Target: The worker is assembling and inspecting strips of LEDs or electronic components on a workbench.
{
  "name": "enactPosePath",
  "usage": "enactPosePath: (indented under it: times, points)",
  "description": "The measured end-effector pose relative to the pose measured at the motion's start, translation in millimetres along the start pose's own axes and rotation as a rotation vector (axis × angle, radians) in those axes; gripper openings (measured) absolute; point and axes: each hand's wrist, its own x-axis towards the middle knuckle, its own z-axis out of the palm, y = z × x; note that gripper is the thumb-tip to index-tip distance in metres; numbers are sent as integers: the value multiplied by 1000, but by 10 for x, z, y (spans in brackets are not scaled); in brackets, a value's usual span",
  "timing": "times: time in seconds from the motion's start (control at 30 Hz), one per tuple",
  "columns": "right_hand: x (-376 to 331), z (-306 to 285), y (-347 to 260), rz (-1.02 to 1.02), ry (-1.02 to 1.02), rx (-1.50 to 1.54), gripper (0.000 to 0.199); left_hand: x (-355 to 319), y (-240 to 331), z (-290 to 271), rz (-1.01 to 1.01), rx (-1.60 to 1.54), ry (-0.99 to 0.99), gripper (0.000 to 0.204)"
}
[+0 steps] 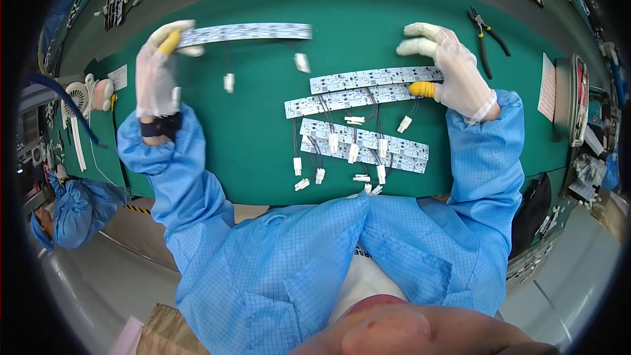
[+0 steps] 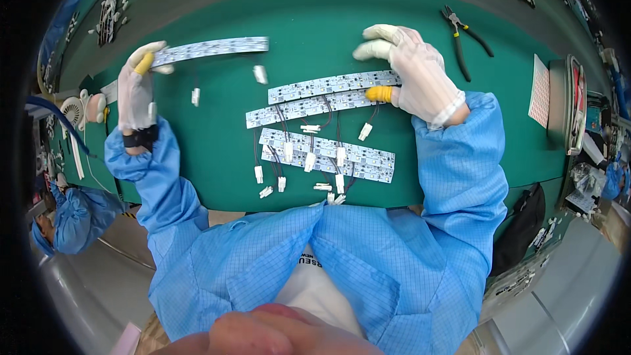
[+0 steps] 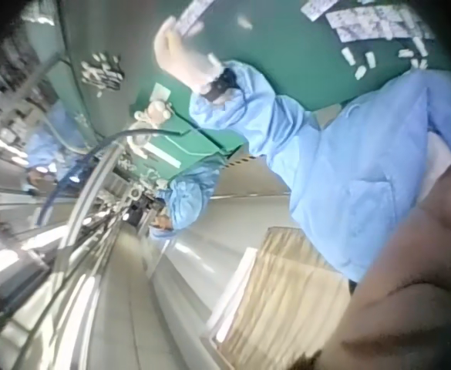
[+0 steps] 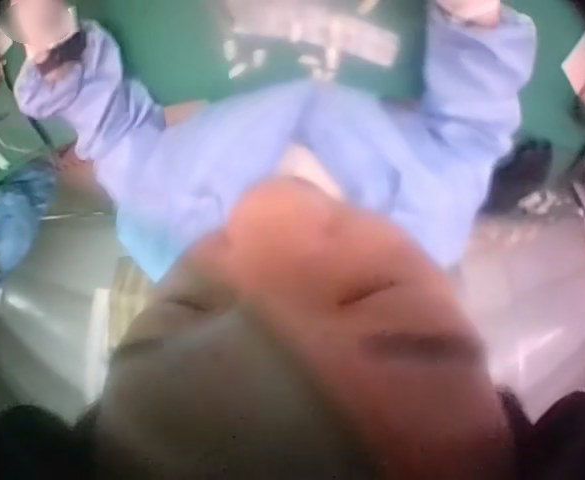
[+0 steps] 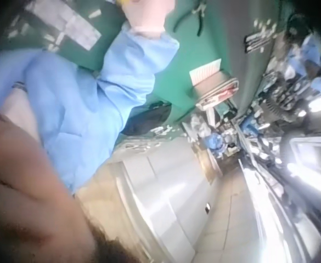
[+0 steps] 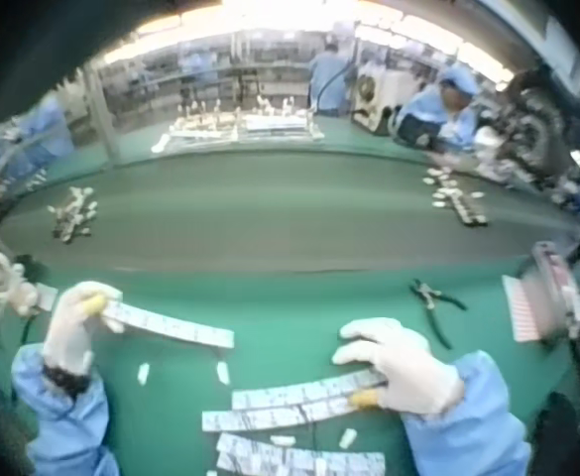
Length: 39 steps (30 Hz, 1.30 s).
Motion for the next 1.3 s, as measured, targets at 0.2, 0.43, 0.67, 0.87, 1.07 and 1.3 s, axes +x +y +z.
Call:
enactPosePath:
  times: [0.2,0.43,0.67,0.87,1.07,1.3]
  points:
    - [-4,-14,-9,205,-89,270,33,12,44,-133,-30,1170,305,30]
    - [-27,-56,-240,27,308,637,42,-410,203,1209,94,-302,-279,62]
    - [88,-47,-171,-31,474,514,58,-479,24,1157,25,-201,-320,44]
    - [-94,-34,-118,328,125,1163,50,-440,74,1166,127,-39,-307,48]
    - [-88,-64,-50,357,163,1337,40,-460,23,1192,256,-149,-168,50]
    - [-51,-43,-96,213,205,1461,61,-417,-61,1084,412,123,-78,46]
